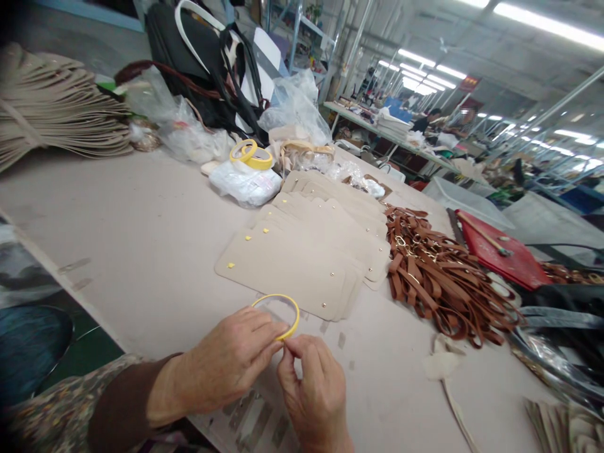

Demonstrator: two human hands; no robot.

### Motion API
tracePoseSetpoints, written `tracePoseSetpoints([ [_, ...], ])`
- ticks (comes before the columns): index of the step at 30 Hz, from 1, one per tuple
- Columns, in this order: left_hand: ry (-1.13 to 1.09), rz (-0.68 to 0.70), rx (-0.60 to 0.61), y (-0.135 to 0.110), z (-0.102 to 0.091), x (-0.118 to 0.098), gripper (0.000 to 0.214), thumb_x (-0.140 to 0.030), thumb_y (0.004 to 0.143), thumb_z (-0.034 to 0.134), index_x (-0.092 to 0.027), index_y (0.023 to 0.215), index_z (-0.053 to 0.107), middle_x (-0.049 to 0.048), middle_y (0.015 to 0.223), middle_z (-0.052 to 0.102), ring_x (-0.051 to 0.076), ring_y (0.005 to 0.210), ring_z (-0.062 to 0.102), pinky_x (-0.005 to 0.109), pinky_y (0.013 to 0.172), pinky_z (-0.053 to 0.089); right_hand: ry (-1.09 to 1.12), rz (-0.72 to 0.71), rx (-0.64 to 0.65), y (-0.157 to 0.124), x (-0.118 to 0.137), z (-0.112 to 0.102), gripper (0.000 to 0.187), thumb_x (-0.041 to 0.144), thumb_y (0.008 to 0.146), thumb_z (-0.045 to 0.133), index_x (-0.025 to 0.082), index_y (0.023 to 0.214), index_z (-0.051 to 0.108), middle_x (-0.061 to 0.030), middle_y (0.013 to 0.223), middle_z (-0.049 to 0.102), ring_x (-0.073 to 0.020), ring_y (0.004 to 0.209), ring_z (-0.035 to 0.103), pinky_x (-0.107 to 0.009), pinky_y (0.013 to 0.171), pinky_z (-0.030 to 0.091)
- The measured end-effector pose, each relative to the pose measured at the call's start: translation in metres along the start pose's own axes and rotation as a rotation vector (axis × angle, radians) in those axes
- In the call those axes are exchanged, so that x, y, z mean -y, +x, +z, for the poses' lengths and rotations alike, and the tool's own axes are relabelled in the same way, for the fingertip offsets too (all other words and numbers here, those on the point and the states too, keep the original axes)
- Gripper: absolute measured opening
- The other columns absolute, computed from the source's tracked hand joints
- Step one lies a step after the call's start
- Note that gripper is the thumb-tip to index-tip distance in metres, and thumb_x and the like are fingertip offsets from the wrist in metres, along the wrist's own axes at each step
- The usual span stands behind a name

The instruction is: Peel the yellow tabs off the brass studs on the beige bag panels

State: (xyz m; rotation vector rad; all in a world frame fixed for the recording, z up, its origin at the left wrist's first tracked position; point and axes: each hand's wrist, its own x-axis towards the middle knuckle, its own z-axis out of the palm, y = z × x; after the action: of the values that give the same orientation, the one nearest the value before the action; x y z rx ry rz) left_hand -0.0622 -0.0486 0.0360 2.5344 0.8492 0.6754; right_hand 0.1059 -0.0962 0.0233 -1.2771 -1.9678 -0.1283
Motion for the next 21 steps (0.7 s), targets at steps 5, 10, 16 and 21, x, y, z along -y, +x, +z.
tracePoseSetpoints([
  [5, -0.059, 0.021, -0.139, 0.008, 0.004, 0.006, 0.021, -0.014, 0.094, 0.036, -0.016, 0.098, 0.056, 0.004, 0.079, 0.061, 0.016, 0.075, 0.058, 0.027, 0.072, 0.047, -0.079, -0.013, -0.068, 0.006, -0.003, 0.003, 0.013, 0.008, 0.084, 0.055, 0.02, 0.09, 0.057, -0.0006, 0.069, 0.066, -0.0119, 0.062, 0.064, -0.021, 0.06, 0.051],
  [10, -0.007, 0.032, -0.053, 0.019, 0.002, 0.011, 0.019, -0.011, 0.091, 0.039, -0.017, 0.086, 0.056, 0.0018, 0.076, 0.06, 0.014, 0.067, 0.056, 0.023, 0.06, 0.043, -0.09, 0.002, -0.079, 0.01, -0.012, 0.004, 0.013, 0.009, 0.083, 0.055, 0.02, 0.088, 0.06, 0.0006, 0.067, 0.066, -0.0104, 0.06, 0.063, -0.02, 0.06, 0.05],
  [16, 0.139, 0.095, -0.153, 0.042, 0.008, 0.019, 0.019, -0.013, 0.09, 0.039, -0.018, 0.077, 0.051, 0.0006, 0.07, 0.055, 0.015, 0.06, 0.051, 0.027, 0.053, 0.035, 0.257, 0.559, -0.088, 0.018, -0.02, 0.01, 0.012, 0.027, 0.083, 0.059, 0.018, 0.076, 0.064, 0.0017, 0.056, 0.063, -0.0105, 0.047, 0.058, -0.021, 0.048, 0.047],
  [21, 0.187, 0.175, -0.236, 0.058, 0.016, 0.017, 0.019, -0.012, 0.088, 0.039, -0.019, 0.073, 0.049, 0.0007, 0.065, 0.051, 0.016, 0.057, 0.047, 0.029, 0.053, 0.033, 0.712, 1.02, -0.122, 0.024, -0.042, 0.022, 0.027, 0.038, 0.073, 0.069, 0.016, 0.063, 0.06, 0.0028, 0.048, 0.056, -0.0108, 0.043, 0.053, -0.023, 0.044, 0.046],
])
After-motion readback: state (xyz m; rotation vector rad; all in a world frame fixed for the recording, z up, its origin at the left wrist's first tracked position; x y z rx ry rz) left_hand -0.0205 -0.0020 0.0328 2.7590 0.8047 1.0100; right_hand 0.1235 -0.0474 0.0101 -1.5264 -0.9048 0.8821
